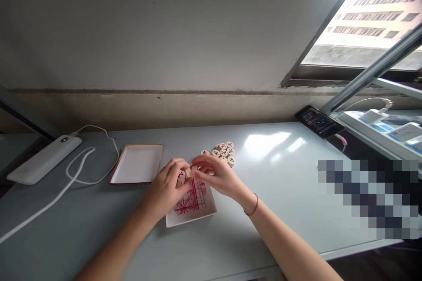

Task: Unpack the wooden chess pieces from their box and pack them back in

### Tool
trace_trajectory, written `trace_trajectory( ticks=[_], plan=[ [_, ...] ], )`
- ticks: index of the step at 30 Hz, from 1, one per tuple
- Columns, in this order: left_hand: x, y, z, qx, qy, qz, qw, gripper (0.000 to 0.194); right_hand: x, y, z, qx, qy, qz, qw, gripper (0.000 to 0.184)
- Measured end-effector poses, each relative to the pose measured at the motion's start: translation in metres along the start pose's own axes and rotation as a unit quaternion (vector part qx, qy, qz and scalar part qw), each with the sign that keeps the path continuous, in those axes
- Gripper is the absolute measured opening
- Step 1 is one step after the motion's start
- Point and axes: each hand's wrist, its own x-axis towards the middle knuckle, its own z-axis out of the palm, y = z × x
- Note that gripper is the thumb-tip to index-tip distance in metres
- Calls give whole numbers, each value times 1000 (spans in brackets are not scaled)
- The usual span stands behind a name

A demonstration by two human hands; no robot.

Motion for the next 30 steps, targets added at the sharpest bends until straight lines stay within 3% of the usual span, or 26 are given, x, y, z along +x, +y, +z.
trace_trajectory(
  ticks=[5, 9, 18, 25, 30],
  plan=[
    [1, 0, -2, 25, -25, 3, 999, 21, -3, -3, -3, -18, 18, 0, 1000, 24],
    [3, -3, -8, 21, -60, 44, 997, 12, -4, -6, -5, -36, 33, -6, 999, 22],
    [7, -4, -19, -3, -139, 58, 989, 14, -5, -1, -13, -32, 99, -1, 995, 25],
    [3, -6, -14, 58, -170, 54, 982, 11, -10, -4, -11, -120, 45, -42, 991, 14],
    [13, 10, -37, 5, -121, 24, 992, 5, -15, -10, -1, -248, -22, -93, 964, 23]
  ],
)
